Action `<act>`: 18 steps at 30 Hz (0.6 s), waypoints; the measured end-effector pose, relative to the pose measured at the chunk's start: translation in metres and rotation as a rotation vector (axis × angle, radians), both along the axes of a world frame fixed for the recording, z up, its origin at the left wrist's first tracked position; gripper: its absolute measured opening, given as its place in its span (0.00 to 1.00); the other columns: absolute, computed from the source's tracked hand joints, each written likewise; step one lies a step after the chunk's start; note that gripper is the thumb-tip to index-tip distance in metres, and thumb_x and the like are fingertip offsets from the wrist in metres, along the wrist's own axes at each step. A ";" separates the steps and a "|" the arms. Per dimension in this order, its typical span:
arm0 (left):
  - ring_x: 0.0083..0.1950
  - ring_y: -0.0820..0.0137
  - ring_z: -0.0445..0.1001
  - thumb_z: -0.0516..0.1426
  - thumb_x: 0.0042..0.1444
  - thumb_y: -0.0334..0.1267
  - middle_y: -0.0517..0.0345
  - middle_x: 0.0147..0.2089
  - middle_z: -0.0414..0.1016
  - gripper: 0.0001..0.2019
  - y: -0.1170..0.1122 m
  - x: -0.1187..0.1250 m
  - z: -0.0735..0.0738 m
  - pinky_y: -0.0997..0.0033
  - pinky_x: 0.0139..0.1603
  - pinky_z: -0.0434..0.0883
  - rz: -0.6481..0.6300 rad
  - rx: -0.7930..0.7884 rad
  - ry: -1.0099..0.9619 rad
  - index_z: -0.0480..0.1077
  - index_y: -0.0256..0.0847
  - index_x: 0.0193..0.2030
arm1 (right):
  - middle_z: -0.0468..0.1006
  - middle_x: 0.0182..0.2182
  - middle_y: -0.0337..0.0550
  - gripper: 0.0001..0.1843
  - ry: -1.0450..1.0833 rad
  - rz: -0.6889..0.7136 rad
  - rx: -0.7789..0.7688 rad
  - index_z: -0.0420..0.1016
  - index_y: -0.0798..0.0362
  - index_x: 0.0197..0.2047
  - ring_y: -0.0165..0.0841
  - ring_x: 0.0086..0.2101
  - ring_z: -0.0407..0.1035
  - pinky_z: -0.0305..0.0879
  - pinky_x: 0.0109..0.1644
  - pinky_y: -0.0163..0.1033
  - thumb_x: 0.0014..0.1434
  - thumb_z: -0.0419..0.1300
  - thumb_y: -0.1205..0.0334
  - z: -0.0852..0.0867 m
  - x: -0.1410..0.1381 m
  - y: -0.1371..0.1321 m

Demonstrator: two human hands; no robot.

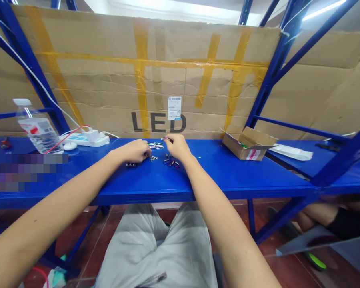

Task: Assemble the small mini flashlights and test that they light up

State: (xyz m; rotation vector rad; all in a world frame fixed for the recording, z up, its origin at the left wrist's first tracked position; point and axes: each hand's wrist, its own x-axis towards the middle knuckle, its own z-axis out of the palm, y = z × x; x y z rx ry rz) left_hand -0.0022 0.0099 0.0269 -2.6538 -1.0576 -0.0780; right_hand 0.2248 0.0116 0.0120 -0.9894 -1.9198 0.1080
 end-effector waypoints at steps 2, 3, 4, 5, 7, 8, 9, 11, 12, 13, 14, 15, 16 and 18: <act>0.39 0.61 0.73 0.56 0.50 0.27 0.50 0.34 0.77 0.14 -0.001 0.001 0.000 0.65 0.40 0.63 -0.006 0.037 0.038 0.81 0.44 0.35 | 0.82 0.30 0.44 0.12 0.001 0.006 -0.003 0.82 0.56 0.32 0.34 0.32 0.72 0.60 0.39 0.37 0.63 0.59 0.65 0.000 0.000 0.000; 0.40 0.60 0.73 0.56 0.51 0.27 0.50 0.34 0.77 0.14 -0.001 0.001 0.000 0.64 0.40 0.63 -0.011 0.048 0.051 0.82 0.44 0.36 | 0.83 0.30 0.45 0.12 0.002 0.008 -0.006 0.82 0.56 0.32 0.35 0.32 0.72 0.60 0.39 0.37 0.63 0.59 0.65 0.001 0.000 -0.001; 0.40 0.60 0.72 0.55 0.51 0.27 0.49 0.34 0.77 0.14 0.000 0.001 0.000 0.64 0.40 0.62 -0.014 0.053 0.060 0.82 0.44 0.36 | 0.83 0.30 0.45 0.12 0.003 0.010 -0.008 0.82 0.56 0.32 0.35 0.32 0.72 0.61 0.39 0.37 0.63 0.59 0.65 0.001 0.000 -0.001; 0.41 0.60 0.72 0.55 0.52 0.27 0.49 0.34 0.77 0.14 0.000 0.001 0.000 0.64 0.40 0.62 -0.017 0.055 0.064 0.82 0.44 0.36 | 0.83 0.30 0.45 0.12 0.003 0.011 -0.010 0.82 0.56 0.32 0.35 0.33 0.72 0.61 0.39 0.37 0.63 0.59 0.65 0.001 0.000 -0.001; 0.40 0.60 0.71 0.56 0.52 0.27 0.49 0.34 0.77 0.13 0.002 0.000 0.000 0.64 0.40 0.61 -0.020 0.052 0.057 0.81 0.43 0.35 | 0.83 0.31 0.45 0.12 0.003 0.011 -0.011 0.82 0.56 0.32 0.35 0.33 0.72 0.61 0.40 0.37 0.63 0.59 0.65 0.002 0.000 -0.002; 0.40 0.61 0.71 0.56 0.52 0.28 0.49 0.34 0.76 0.12 0.003 0.000 -0.001 0.64 0.41 0.61 -0.020 0.050 0.048 0.81 0.43 0.35 | 0.83 0.31 0.45 0.12 0.004 0.011 -0.010 0.82 0.56 0.32 0.35 0.33 0.73 0.61 0.40 0.37 0.63 0.59 0.66 0.002 0.000 -0.001; 0.39 0.61 0.71 0.57 0.52 0.28 0.50 0.34 0.76 0.11 0.003 -0.001 -0.001 0.65 0.41 0.61 -0.018 0.048 0.038 0.81 0.43 0.35 | 0.83 0.32 0.45 0.11 0.005 0.012 -0.010 0.82 0.56 0.32 0.35 0.34 0.73 0.61 0.40 0.37 0.63 0.59 0.66 0.002 0.000 -0.001; 0.38 0.61 0.70 0.57 0.52 0.28 0.50 0.34 0.75 0.11 0.005 -0.001 -0.001 0.65 0.40 0.60 -0.014 0.048 0.027 0.81 0.43 0.34 | 0.84 0.32 0.45 0.11 0.008 0.015 -0.011 0.82 0.56 0.33 0.35 0.34 0.73 0.62 0.40 0.37 0.63 0.59 0.66 0.002 0.000 -0.001; 0.38 0.61 0.69 0.57 0.52 0.29 0.49 0.34 0.75 0.11 0.005 -0.002 -0.001 0.64 0.39 0.59 -0.012 0.049 0.028 0.81 0.43 0.34 | 0.84 0.32 0.45 0.11 0.010 0.016 -0.013 0.83 0.56 0.33 0.35 0.34 0.73 0.62 0.40 0.37 0.63 0.59 0.66 0.001 0.000 -0.001; 0.38 0.61 0.69 0.57 0.52 0.29 0.49 0.35 0.74 0.10 0.005 -0.002 -0.001 0.64 0.39 0.59 -0.009 0.051 0.030 0.81 0.44 0.34 | 0.84 0.32 0.45 0.11 0.012 0.018 -0.015 0.83 0.56 0.33 0.35 0.35 0.74 0.62 0.41 0.37 0.63 0.59 0.66 0.001 0.000 -0.001; 0.38 0.61 0.69 0.57 0.52 0.29 0.49 0.36 0.74 0.11 0.005 -0.003 -0.001 0.64 0.39 0.59 -0.006 0.051 0.029 0.81 0.44 0.34 | 0.84 0.33 0.45 0.11 0.013 0.020 -0.018 0.83 0.55 0.33 0.36 0.35 0.74 0.62 0.41 0.37 0.63 0.59 0.66 0.002 0.000 -0.002; 0.39 0.61 0.69 0.57 0.52 0.29 0.49 0.36 0.74 0.11 0.006 -0.004 -0.001 0.64 0.39 0.59 -0.003 0.048 0.021 0.81 0.44 0.35 | 0.84 0.33 0.45 0.11 0.015 0.021 -0.020 0.83 0.55 0.34 0.36 0.35 0.74 0.62 0.41 0.37 0.63 0.59 0.66 0.002 0.000 -0.002; 0.38 0.61 0.69 0.58 0.52 0.29 0.49 0.37 0.74 0.10 0.006 -0.005 0.000 0.65 0.40 0.59 0.002 0.043 0.003 0.81 0.44 0.35 | 0.84 0.33 0.45 0.11 0.016 0.022 -0.021 0.83 0.55 0.34 0.36 0.35 0.74 0.62 0.41 0.37 0.63 0.59 0.66 0.002 0.000 -0.002; 0.38 0.62 0.69 0.59 0.51 0.30 0.50 0.38 0.75 0.10 0.006 -0.008 0.000 0.65 0.41 0.60 0.017 0.028 -0.043 0.81 0.45 0.35 | 0.84 0.33 0.46 0.11 0.015 0.022 -0.020 0.83 0.56 0.34 0.36 0.35 0.74 0.62 0.41 0.38 0.63 0.59 0.66 0.002 0.000 -0.003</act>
